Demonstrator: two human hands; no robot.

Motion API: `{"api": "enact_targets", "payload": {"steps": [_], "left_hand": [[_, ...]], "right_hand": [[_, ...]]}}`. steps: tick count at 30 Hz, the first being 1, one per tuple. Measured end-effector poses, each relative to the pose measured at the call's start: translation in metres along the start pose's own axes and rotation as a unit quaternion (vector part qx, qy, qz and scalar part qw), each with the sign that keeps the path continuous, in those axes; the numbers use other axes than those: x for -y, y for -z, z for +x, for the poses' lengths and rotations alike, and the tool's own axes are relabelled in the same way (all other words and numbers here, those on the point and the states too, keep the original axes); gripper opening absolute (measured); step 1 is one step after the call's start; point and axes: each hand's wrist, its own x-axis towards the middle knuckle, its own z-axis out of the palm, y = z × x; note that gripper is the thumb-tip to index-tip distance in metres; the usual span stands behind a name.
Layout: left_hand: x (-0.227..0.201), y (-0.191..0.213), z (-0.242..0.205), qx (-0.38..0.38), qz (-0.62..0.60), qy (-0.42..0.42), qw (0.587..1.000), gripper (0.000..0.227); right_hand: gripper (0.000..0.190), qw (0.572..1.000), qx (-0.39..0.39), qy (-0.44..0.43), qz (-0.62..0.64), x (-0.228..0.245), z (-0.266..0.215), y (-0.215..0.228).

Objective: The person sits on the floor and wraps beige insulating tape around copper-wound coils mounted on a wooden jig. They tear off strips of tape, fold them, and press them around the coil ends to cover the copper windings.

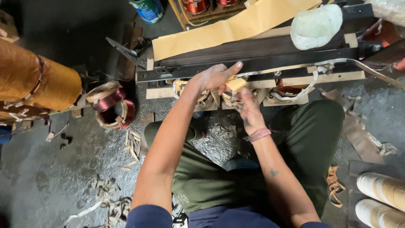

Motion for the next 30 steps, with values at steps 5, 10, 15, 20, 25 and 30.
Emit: {"api": "enact_targets", "payload": {"steps": [5,10,15,20,25,30], "left_hand": [[-0.002,-0.011,-0.017,-0.070,0.069,-0.064,0.993,0.093],[0.006,-0.019,-0.054,-0.241,0.216,-0.362,0.874,0.072],[0.016,-0.034,-0.054,-0.302,0.285,-0.343,0.843,0.041],[0.017,-0.028,-0.038,-0.269,0.188,-0.278,0.903,0.017],[-0.002,0.003,-0.019,-0.072,-0.049,-0.075,0.993,0.028],[0.000,-0.012,-0.031,-0.278,-0.082,-0.153,0.945,0.030]], "right_hand": [[0.034,0.998,-0.058,-0.013,-0.015,-0.008,-0.009,0.018],[0.017,0.988,-0.107,0.099,-0.043,0.011,-0.015,0.014],[0.018,0.973,-0.089,0.162,-0.139,0.030,-0.020,0.000],[0.020,0.892,-0.126,0.312,-0.303,0.048,-0.029,-0.006],[0.079,0.768,0.039,0.273,-0.578,0.062,-0.006,-0.030],[0.061,0.718,-0.003,0.069,-0.693,0.083,0.028,-0.041]]}}
